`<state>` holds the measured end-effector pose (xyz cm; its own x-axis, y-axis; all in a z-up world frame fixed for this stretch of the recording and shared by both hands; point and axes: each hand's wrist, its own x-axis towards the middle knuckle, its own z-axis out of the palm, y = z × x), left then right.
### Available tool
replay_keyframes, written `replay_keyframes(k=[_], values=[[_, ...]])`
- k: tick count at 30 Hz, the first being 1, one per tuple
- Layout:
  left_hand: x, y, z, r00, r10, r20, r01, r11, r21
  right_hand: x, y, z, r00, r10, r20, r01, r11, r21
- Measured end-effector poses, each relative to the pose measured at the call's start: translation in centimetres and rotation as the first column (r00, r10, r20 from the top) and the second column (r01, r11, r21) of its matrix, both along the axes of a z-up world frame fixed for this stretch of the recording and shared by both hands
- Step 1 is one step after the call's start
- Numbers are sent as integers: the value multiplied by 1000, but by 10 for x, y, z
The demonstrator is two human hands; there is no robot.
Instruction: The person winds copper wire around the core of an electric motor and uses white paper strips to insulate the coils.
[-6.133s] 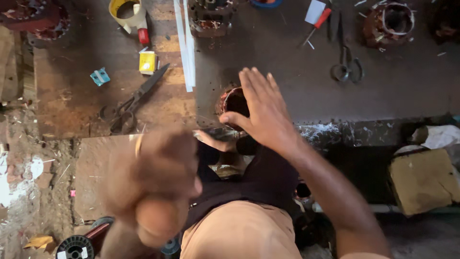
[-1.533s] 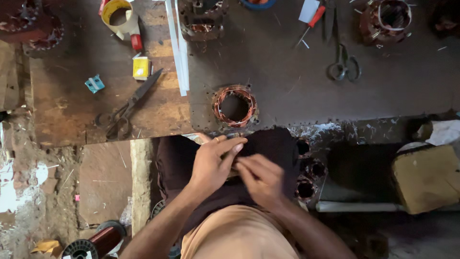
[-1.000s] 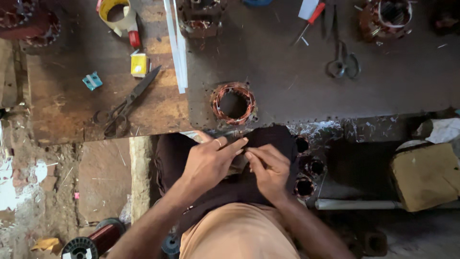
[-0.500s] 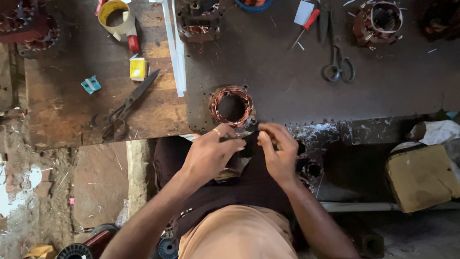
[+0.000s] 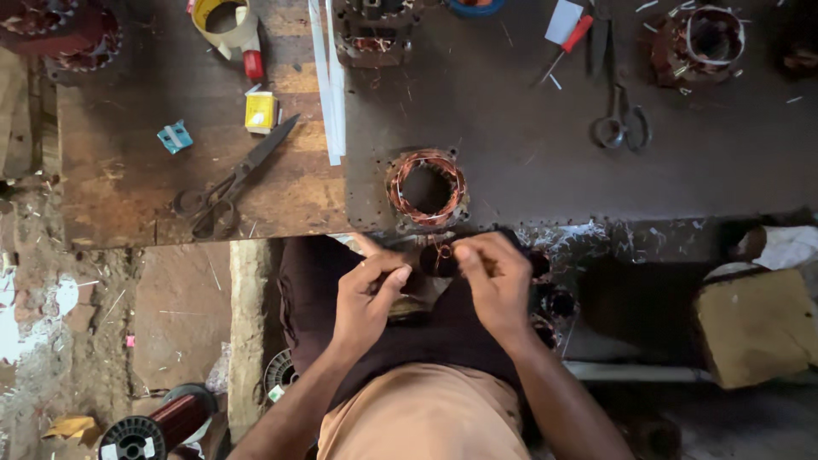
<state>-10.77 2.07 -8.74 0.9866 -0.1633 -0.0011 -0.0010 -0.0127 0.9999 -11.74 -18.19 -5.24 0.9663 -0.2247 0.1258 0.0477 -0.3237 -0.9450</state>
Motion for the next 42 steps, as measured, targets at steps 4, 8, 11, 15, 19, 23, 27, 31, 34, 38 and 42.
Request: replay_keyframes(k=[4,8,11,15,19,23,27,31,34,38,42], values=[[-2,-5,-14,999,-25,25,24,999,25,0,5,-15,968,147,-205,-61,925,376],[-10,-10,-29,983,-53,-174,38,995,-92,1,6,-29,932,239,-272,65,628,775],[-11,-12,-34,939,-36,-341,-16,988,-151,3,3,-31,912,253,-324,78,668,740],[-17,-14,-22,983,95,-158,-105,993,-55,2,-8,-16,994,21,-103,2,978,210],[-27,-27,-1,954,207,218,-248,951,183,19,-7,-8,998,-50,42,52,998,-42],[-25,-39,4,964,112,240,-158,971,181,10,17,-12,991,-106,77,120,973,-199],[12,-19,-10,926,142,351,-204,968,147,-13,33,4,981,63,183,-9,959,-284],[4,4,-23,879,261,399,-364,908,209,-21,20,34,987,49,154,-15,976,-219],[-27,-17,-27,928,240,-286,-307,927,-218,2,10,52,979,6,206,57,953,-298],[-29,-53,-16,905,-139,-403,3,947,-321,40,14,56,993,83,80,-49,931,-361],[2,-54,5,826,-293,-482,9,862,-508,50,5,46,988,65,139,-26,963,-267]])
